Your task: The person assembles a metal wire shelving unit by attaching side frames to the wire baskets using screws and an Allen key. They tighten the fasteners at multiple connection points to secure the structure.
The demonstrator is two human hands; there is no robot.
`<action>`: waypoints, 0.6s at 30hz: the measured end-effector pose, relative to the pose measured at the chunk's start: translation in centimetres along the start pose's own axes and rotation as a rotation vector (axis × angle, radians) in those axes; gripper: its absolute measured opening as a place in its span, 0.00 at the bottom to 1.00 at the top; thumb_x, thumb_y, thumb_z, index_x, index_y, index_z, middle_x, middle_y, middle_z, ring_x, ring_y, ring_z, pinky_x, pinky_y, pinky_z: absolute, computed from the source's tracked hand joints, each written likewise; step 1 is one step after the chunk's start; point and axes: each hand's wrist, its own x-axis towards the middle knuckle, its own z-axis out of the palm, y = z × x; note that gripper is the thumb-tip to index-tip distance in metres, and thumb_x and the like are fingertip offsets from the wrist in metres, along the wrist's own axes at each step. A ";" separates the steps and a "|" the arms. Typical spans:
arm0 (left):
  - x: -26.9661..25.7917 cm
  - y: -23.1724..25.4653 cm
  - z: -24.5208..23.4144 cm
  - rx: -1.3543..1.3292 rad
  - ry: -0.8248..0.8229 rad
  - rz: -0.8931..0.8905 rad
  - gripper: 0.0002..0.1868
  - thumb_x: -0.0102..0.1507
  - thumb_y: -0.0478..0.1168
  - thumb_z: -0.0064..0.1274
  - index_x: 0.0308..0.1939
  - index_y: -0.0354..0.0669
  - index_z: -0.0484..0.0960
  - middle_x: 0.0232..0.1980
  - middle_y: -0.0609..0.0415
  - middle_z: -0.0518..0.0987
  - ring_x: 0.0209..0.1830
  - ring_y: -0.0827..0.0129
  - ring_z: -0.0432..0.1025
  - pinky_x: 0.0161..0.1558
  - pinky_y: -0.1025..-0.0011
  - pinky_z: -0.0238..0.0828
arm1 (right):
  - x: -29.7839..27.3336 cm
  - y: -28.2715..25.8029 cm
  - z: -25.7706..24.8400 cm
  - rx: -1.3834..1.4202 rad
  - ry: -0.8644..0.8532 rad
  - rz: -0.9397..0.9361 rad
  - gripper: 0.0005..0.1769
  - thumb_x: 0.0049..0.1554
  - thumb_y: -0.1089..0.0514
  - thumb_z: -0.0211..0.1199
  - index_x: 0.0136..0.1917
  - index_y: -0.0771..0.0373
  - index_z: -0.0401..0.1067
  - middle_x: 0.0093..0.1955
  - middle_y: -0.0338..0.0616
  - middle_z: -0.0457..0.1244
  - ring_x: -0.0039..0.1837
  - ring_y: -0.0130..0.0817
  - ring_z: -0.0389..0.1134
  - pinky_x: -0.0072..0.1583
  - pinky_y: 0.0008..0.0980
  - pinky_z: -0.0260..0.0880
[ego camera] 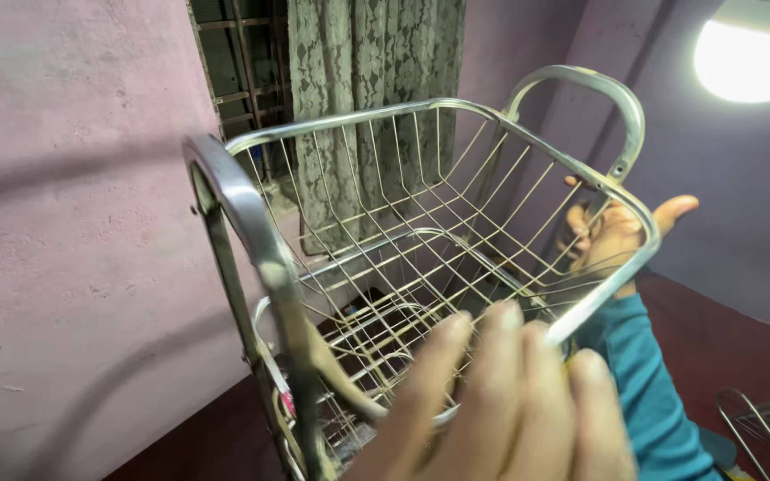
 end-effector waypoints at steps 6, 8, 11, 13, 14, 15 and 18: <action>-2.6 -7.0 -4.4 0.020 0.036 -0.055 0.08 0.74 0.41 0.49 0.48 0.39 0.77 0.46 0.46 0.81 0.49 0.60 0.81 0.53 0.63 0.79 | 0.9 -0.3 -1.6 -0.059 -0.039 0.016 0.64 0.53 0.10 0.24 0.54 0.71 0.73 0.27 0.35 0.50 0.27 0.24 0.44 0.32 0.26 0.46; -2.7 -9.9 -5.0 0.016 0.045 -0.123 0.10 0.74 0.42 0.48 0.47 0.39 0.76 0.47 0.46 0.81 0.48 0.60 0.81 0.53 0.63 0.78 | 1.1 -0.1 -1.3 -0.050 -0.041 0.009 0.64 0.53 0.10 0.25 0.54 0.71 0.72 0.28 0.36 0.51 0.28 0.24 0.45 0.32 0.26 0.46; -2.5 -12.5 -4.9 -0.076 0.040 -0.271 0.12 0.75 0.44 0.46 0.46 0.39 0.75 0.49 0.45 0.81 0.48 0.60 0.81 0.53 0.63 0.78 | 1.2 -0.2 -1.3 -0.042 -0.051 0.011 0.63 0.54 0.11 0.25 0.54 0.71 0.72 0.29 0.36 0.52 0.28 0.24 0.46 0.32 0.25 0.47; -2.9 -13.2 -4.6 -0.174 0.041 -0.347 0.13 0.75 0.45 0.45 0.45 0.38 0.74 0.50 0.45 0.81 0.47 0.60 0.81 0.53 0.64 0.78 | 0.7 -0.2 -1.4 -0.035 -0.054 0.012 0.63 0.55 0.11 0.25 0.55 0.71 0.72 0.30 0.36 0.53 0.28 0.24 0.46 0.32 0.25 0.47; -3.2 -13.4 -4.3 -0.214 0.048 -0.373 0.13 0.75 0.46 0.44 0.45 0.38 0.74 0.51 0.45 0.81 0.47 0.60 0.81 0.53 0.64 0.78 | 0.4 -0.2 -1.4 -0.032 -0.054 0.013 0.62 0.55 0.11 0.25 0.55 0.71 0.72 0.31 0.37 0.54 0.29 0.24 0.46 0.32 0.25 0.47; -3.5 -13.3 -3.7 -0.267 0.066 -0.392 0.14 0.75 0.46 0.44 0.45 0.38 0.74 0.51 0.44 0.81 0.47 0.60 0.81 0.53 0.64 0.77 | 0.2 -0.2 -1.5 -0.028 -0.052 0.009 0.62 0.55 0.11 0.25 0.55 0.71 0.72 0.31 0.37 0.54 0.29 0.24 0.46 0.32 0.25 0.47; -4.0 -12.8 -1.6 -0.440 0.116 -0.455 0.21 0.78 0.54 0.45 0.51 0.37 0.65 0.52 0.44 0.79 0.55 0.62 0.80 0.59 0.66 0.78 | 0.3 -0.2 -1.7 -0.018 -0.041 -0.005 0.62 0.56 0.12 0.26 0.56 0.71 0.72 0.33 0.37 0.55 0.29 0.24 0.47 0.32 0.24 0.48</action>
